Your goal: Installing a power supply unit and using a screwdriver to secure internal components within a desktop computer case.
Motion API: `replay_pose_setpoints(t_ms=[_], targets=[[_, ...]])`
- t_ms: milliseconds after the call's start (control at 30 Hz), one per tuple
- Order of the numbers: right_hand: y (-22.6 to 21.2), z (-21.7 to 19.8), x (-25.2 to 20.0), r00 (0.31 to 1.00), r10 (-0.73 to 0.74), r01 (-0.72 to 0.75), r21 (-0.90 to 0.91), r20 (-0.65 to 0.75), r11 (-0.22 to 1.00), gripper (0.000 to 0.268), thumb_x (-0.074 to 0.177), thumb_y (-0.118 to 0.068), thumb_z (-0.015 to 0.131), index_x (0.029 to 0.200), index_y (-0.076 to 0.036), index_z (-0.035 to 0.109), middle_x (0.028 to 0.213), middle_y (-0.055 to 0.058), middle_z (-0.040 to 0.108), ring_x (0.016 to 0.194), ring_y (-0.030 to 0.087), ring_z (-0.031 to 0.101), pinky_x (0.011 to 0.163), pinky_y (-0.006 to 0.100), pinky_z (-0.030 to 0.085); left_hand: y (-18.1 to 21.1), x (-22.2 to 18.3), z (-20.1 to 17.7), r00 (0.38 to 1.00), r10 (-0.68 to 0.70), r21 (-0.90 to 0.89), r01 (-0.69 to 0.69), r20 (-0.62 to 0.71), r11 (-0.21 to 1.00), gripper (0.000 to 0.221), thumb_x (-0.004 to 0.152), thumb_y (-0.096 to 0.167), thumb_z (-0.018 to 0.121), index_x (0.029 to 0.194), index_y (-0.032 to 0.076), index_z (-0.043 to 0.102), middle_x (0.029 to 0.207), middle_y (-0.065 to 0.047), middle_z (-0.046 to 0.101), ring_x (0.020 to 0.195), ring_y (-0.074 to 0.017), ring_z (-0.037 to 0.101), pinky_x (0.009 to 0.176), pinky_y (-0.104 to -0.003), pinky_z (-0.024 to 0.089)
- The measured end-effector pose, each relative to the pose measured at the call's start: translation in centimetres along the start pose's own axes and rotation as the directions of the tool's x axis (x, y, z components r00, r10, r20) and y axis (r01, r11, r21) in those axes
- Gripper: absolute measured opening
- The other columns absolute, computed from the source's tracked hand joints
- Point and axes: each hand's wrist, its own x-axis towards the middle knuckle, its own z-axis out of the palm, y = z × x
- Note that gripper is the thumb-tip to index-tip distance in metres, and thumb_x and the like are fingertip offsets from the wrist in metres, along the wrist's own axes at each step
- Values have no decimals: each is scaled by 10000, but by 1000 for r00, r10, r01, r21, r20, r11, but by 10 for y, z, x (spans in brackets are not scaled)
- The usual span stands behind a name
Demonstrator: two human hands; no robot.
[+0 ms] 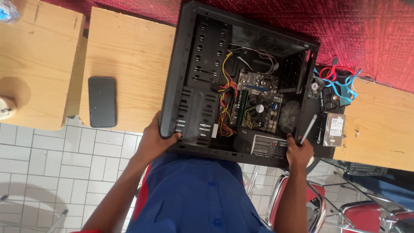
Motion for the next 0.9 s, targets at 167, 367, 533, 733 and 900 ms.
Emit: replay_pose_setpoints(t_ms=[167, 367, 533, 733, 900], targets=[[2, 2, 13, 996, 29, -24, -58, 83, 998, 308, 903, -400, 785, 831, -114, 694, 708, 150, 643, 742, 365, 640, 743, 497, 468, -1, 0, 2, 999, 7, 1, -7, -34, 1000, 1105, 675, 456, 863, 1594, 71, 384, 1326, -318, 637, 1309, -490, 562, 1057, -582, 485], [-14, -2, 7, 987, 27, -25, -14, 160, 1000, 309, 882, -383, 779, 947, -85, 732, 878, 214, 712, 933, 429, 686, 827, 536, 485, -7, 3, 6, 997, -48, 75, 52, -53, 996, 1078, 659, 464, 875, 1582, 138, 423, 1298, -279, 670, 1288, -454, 595, 1044, -560, 498], [-12, -3, 7, 978, 66, -79, 59, 198, 995, 333, 863, -392, 811, 1008, -100, 744, 921, 202, 720, 956, 392, 694, 863, 502, 516, 32, 4, 15, 972, -215, 90, 224, -100, 970, 943, 637, 568, 914, 1415, 135, 603, 1220, -222, 718, 1230, -411, 643, 1031, -524, 504], [9, -11, 7, 923, 38, -142, 248, 383, 958, 598, 790, -641, 878, 1031, -117, 718, 880, 157, 692, 895, 298, 649, 839, 488, 513, 4, 26, 19, 974, -143, 193, 177, -176, 965, 866, 628, 588, 943, 1247, 44, 676, 1070, -261, 739, 1088, -458, 689, 894, -556, 523], [56, -30, 30, 842, 220, -467, 460, 492, 755, 486, 796, -298, 936, 1136, -24, 722, 877, 112, 671, 571, 189, 574, 431, 319, 526, 25, 16, 25, 966, -124, 200, 171, -229, 965, 829, 694, 530, 918, 1256, -25, 665, 1098, -315, 714, 1103, -497, 670, 884, -576, 513]])
